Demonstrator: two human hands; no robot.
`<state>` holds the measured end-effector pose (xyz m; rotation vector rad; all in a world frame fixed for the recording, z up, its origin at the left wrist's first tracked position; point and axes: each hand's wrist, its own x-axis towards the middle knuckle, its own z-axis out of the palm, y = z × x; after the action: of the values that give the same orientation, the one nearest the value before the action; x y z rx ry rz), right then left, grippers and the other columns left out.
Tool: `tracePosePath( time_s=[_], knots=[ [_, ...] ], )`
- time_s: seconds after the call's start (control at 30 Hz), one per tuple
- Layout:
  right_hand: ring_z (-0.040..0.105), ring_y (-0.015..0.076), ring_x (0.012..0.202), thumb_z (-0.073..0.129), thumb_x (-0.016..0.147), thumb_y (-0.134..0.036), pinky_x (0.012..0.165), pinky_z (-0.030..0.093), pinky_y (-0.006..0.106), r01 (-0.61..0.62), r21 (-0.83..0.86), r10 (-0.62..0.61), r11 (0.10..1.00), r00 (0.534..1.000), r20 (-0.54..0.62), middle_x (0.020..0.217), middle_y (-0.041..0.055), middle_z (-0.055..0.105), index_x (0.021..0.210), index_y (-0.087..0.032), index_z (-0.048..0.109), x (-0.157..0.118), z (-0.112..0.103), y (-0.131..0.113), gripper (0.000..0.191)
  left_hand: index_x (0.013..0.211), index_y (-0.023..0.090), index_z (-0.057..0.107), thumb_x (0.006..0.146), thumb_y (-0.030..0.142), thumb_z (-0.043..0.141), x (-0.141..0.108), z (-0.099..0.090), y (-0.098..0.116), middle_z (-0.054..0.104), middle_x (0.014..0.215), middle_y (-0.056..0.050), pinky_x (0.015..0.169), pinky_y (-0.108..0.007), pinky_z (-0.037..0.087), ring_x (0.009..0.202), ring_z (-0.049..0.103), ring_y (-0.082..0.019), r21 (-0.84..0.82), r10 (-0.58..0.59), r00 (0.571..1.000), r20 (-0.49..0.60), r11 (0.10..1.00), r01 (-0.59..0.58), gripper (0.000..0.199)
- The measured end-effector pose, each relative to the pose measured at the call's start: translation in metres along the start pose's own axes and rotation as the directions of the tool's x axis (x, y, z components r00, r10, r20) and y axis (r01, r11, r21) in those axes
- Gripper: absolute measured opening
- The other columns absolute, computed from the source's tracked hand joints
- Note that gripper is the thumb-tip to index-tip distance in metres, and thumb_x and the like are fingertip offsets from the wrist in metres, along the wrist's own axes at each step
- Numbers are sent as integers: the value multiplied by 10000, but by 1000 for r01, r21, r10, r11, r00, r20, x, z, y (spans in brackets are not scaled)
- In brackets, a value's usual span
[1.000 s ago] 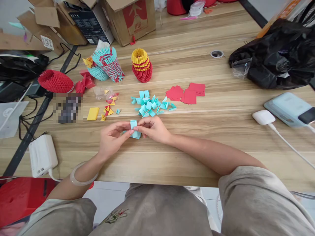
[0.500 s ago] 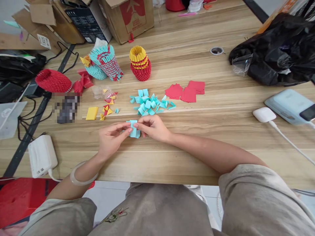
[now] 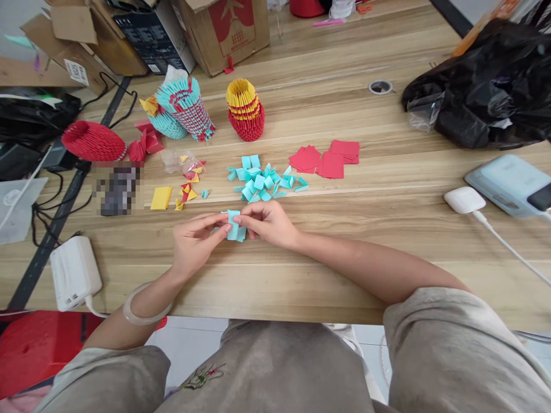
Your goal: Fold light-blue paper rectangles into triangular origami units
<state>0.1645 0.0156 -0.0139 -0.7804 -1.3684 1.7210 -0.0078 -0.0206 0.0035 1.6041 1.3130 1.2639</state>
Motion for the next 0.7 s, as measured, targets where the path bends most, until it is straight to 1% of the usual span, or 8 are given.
tracePosePath(
  time_s=[0.13,0.27,0.37,0.47,0.6,0.7],
  knots=[
    [406,36,343,677,766,-459,360,317,172,18,-6,-18,1000,998,-58,428,-45,537,675,-130,617,-1,0,-2,347,879,205,759,711,229,741,1,-1,0,740,808,-46,648,-268,576,683,668,-142,10,19,999,40,1000,-19,171],
    [428,45,354,674,767,-466,359,319,176,24,-20,-25,1000,997,-72,422,-36,534,648,-131,611,-1,0,0,362,899,213,757,722,225,733,1,-1,0,738,807,-43,647,-268,571,690,667,-142,-6,17,998,68,1000,-17,178],
    [408,42,346,679,761,-478,354,307,172,-13,-23,13,1000,1000,-14,429,-34,546,676,-129,616,0,-1,2,364,889,204,759,718,235,740,-1,-1,-1,740,829,-53,655,-270,569,714,673,-150,-3,-4,1000,26,1000,4,175],
    [410,38,347,701,745,-459,360,307,170,-18,-26,18,1000,999,36,430,-34,548,647,-129,604,0,0,2,358,893,202,758,713,233,747,-1,-1,-2,743,854,-56,648,-263,561,730,678,-152,-6,-15,1000,5,1000,15,183],
    [412,38,347,720,732,-434,371,320,173,1,-17,-1,1000,1000,-15,413,-44,523,603,-135,574,0,0,-1,357,856,200,760,707,239,753,1,-1,-3,748,829,-48,651,-270,560,726,683,-159,6,-24,999,41,1000,23,154],
    [412,38,343,714,736,-447,367,317,171,3,-16,-4,1000,998,-55,407,-46,514,608,-134,575,1,-1,-2,365,807,195,761,692,227,763,2,-1,-2,747,778,-40,620,-262,558,694,684,-157,6,-7,999,38,1000,7,120]
  ],
)
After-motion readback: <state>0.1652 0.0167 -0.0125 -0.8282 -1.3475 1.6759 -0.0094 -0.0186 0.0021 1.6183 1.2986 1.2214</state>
